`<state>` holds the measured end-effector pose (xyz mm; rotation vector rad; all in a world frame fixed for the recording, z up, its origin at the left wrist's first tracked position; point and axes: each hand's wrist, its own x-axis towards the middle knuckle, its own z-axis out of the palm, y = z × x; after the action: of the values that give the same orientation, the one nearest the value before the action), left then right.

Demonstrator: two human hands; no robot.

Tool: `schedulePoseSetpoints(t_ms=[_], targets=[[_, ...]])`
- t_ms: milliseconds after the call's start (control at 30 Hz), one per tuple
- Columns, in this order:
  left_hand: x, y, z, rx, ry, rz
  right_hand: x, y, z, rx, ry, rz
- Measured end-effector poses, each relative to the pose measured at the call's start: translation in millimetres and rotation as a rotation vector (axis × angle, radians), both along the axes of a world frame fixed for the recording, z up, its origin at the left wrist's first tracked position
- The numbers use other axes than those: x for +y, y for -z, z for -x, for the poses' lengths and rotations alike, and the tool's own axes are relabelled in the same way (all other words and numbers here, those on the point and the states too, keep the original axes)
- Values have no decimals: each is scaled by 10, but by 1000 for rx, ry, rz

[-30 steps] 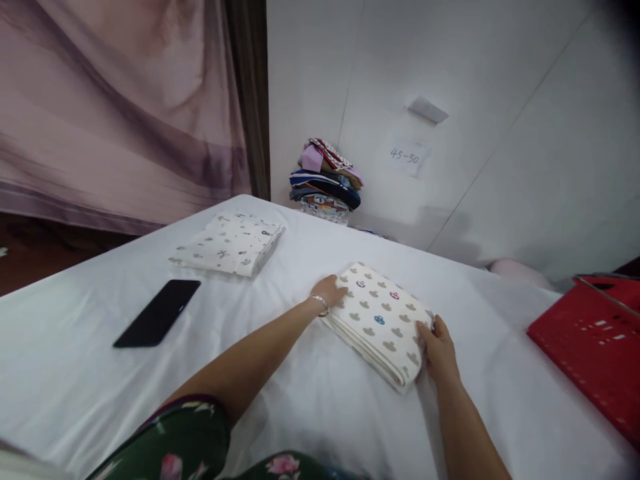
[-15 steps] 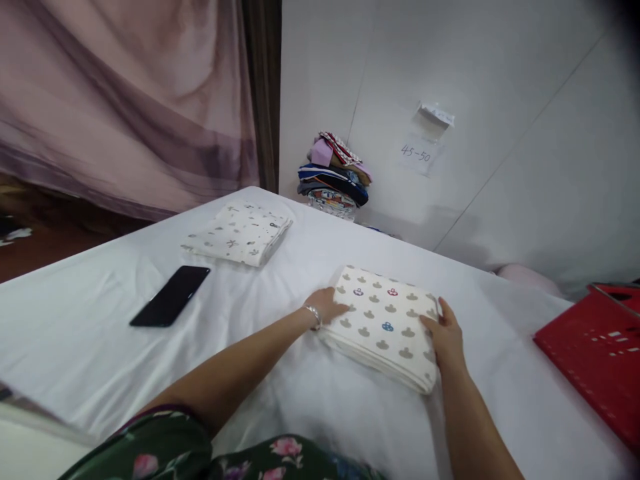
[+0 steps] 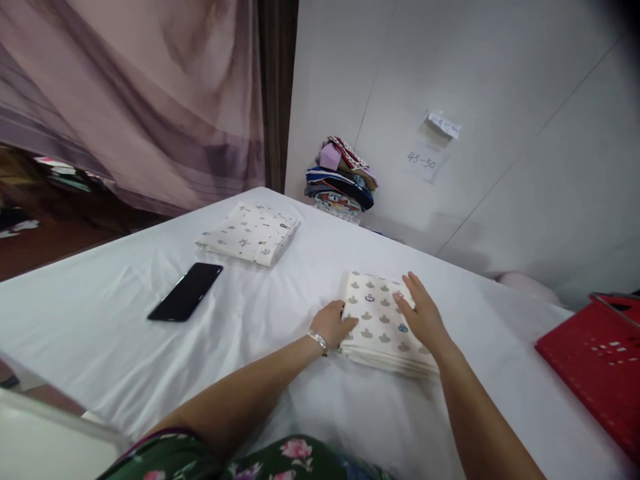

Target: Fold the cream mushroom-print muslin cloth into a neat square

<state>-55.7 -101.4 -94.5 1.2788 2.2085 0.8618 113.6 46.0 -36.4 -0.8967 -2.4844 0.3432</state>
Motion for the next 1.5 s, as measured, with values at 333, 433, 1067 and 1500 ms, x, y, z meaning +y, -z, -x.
schedulePoseSetpoints(t_ms=[333, 433, 1067, 1500], targets=[[-91, -5, -19, 31, 58, -34, -98, 633, 604, -454, 40, 46], [-84, 4, -25, 40, 59, -28, -87, 658, 575, -447, 44, 36], [-153, -36, -9, -9, 170, 30, -268, 476, 554, -338, 63, 210], [-180, -102, -6, 14, 300, 49, -420, 468, 604, -147, 27, 167]])
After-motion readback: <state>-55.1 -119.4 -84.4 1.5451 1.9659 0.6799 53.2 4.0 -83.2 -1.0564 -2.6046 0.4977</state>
